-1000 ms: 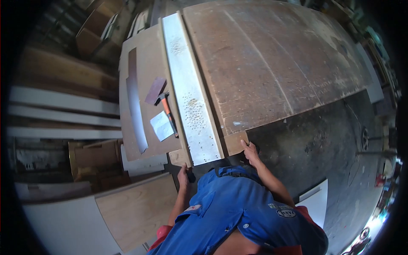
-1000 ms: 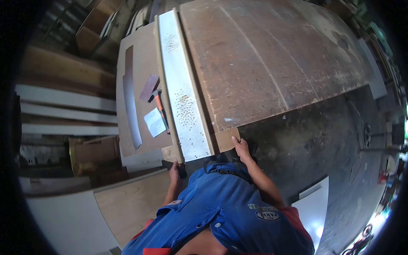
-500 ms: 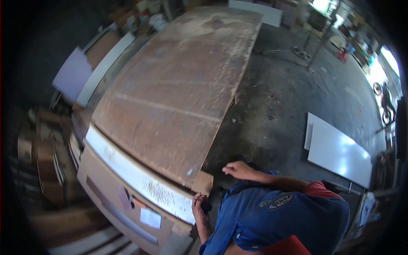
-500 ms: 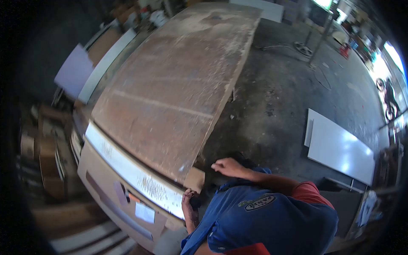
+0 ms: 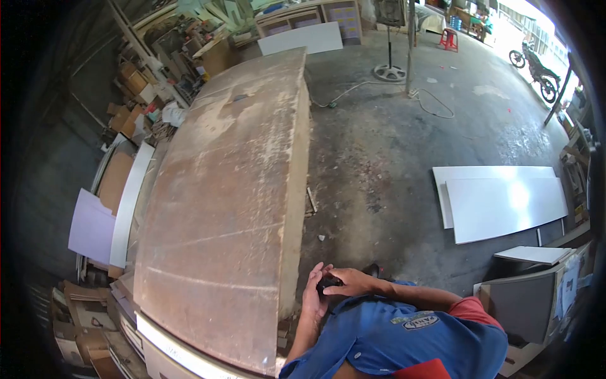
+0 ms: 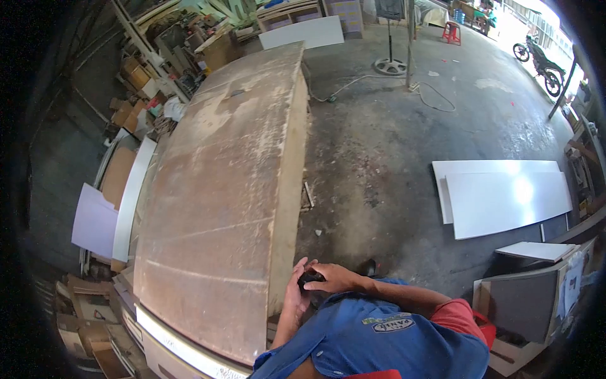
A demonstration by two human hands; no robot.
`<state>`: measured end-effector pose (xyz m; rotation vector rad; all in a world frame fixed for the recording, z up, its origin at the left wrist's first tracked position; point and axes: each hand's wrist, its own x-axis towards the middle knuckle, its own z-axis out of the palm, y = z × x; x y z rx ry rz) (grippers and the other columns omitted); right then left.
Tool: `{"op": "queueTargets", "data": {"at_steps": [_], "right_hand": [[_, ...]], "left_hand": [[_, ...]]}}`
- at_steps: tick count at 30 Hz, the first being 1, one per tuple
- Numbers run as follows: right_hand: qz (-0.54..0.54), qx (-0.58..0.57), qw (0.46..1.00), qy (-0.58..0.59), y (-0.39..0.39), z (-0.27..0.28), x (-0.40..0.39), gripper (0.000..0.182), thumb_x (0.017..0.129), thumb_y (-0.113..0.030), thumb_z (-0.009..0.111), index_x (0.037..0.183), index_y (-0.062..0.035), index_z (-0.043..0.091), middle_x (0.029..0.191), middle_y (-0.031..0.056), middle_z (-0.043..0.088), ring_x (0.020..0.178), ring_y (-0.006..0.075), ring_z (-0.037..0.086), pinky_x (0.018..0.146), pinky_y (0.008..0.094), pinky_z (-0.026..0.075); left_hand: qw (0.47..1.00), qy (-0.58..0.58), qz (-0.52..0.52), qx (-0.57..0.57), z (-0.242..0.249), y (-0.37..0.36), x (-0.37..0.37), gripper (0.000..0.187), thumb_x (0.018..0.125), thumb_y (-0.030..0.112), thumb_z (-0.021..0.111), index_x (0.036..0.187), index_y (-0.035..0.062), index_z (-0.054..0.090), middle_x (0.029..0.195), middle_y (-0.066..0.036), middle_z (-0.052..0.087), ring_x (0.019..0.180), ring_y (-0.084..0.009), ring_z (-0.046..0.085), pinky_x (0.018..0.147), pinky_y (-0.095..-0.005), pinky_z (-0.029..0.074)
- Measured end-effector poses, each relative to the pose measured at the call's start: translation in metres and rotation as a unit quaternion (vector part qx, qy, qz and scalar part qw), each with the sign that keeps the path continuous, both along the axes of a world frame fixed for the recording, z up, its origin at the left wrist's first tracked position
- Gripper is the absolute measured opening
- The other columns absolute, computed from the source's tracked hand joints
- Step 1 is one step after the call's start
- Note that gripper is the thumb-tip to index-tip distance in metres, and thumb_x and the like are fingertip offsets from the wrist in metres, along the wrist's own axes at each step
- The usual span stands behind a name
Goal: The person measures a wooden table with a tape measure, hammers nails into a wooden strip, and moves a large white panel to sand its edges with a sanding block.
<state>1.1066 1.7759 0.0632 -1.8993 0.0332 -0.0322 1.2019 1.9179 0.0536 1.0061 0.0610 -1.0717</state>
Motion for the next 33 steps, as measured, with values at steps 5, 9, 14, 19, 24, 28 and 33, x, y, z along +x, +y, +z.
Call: {"op": "queueTargets", "data": {"at_steps": [5, 9, 14, 19, 24, 28, 33], "right_hand": [[-0.129, 0.234, 0.959, 0.090, -0.099, 0.008, -0.004, 0.059, 0.092, -0.048, 0.064, 0.126, -0.0009, 0.054, 0.116, 0.0149, 0.062, 0.109, 0.0247, 0.058, 0.093, 0.0361, 0.044], [-0.188, 0.268, 0.937, 0.121, -0.158, 0.014, 0.010, 0.053, 0.092, -0.047, 0.063, 0.121, -0.0030, 0.055, 0.090, 0.0031, 0.055, 0.081, 0.0160, 0.049, 0.070, 0.0323, 0.042], [-0.170, 0.194, 0.960, 0.109, -0.219, -0.014, 0.067, 0.060, 0.089, -0.055, 0.062, 0.115, -0.0009, 0.059, 0.098, 0.0109, 0.064, 0.094, 0.0199, 0.058, 0.079, 0.0344, 0.046], [-0.173, 0.023, 0.974, 0.143, -0.298, -0.022, 0.146, 0.061, 0.085, -0.056, 0.066, 0.108, 0.0000, 0.060, 0.102, 0.0204, 0.067, 0.094, 0.0310, 0.066, 0.080, 0.0396, 0.050], [-0.181, -0.067, 0.965, 0.179, -0.393, 0.002, 0.203, 0.053, 0.085, -0.052, 0.067, 0.111, -0.0057, 0.061, 0.098, 0.0170, 0.069, 0.092, 0.0337, 0.067, 0.078, 0.0413, 0.051], [-0.211, -0.141, 0.936, 0.243, -0.471, 0.026, 0.212, 0.051, 0.085, -0.050, 0.068, 0.120, -0.0143, 0.061, 0.104, 0.0124, 0.071, 0.094, 0.0305, 0.069, 0.078, 0.0400, 0.053], [-0.261, -0.236, 0.914, 0.201, -0.580, -0.014, 0.187, 0.043, 0.088, -0.043, 0.066, 0.124, -0.0191, 0.060, 0.105, 0.0086, 0.069, 0.093, 0.0289, 0.068, 0.074, 0.0382, 0.054]], "left_hand": [[0.992, 0.019, -0.120, 0.030, 0.010, -0.094, 0.037, 0.046, 0.094, 0.031, 0.058, 0.132, 0.0060, 0.050, 0.124, -0.012, 0.060, 0.115, -0.0225, 0.057, 0.093, -0.0403, 0.051], [0.981, -0.038, -0.168, 0.085, -0.013, -0.141, 0.075, 0.033, 0.097, 0.024, 0.058, 0.126, 0.0072, 0.057, 0.113, -0.005, 0.064, 0.103, -0.0151, 0.062, 0.081, -0.0316, 0.053], [0.972, -0.047, -0.218, 0.080, -0.038, -0.215, 0.137, 0.025, 0.095, 0.018, 0.062, 0.117, 0.0066, 0.061, 0.100, -0.002, 0.067, 0.091, -0.0120, 0.065, 0.077, -0.0268, 0.053], [0.953, -0.092, -0.273, 0.094, -0.045, -0.314, 0.217, 0.017, 0.091, 0.015, 0.067, 0.105, 0.0048, 0.066, 0.091, 0.000, 0.064, 0.082, -0.0077, 0.061, 0.073, -0.0240, 0.051], [0.937, -0.097, -0.331, 0.058, -0.040, -0.419, 0.301, 0.019, 0.086, 0.014, 0.074, 0.101, 0.0057, 0.065, 0.090, 0.000, 0.063, 0.079, -0.0087, 0.060, 0.071, -0.0233, 0.049], [0.925, -0.223, -0.308, 0.015, -0.025, -0.484, 0.386, 0.025, 0.078, 0.002, 0.075, 0.097, 0.0083, 0.061, 0.086, 0.000, 0.060, 0.076, -0.0089, 0.057, 0.067, -0.0247, 0.048], [0.964, -0.261, 0.001, 0.054, -0.011, -0.524, 0.552, 0.031, 0.079, -0.007, 0.067, 0.104, 0.0088, 0.057, 0.090, -0.001, 0.058, 0.081, -0.0160, 0.060, 0.069, -0.0302, 0.052]]}}
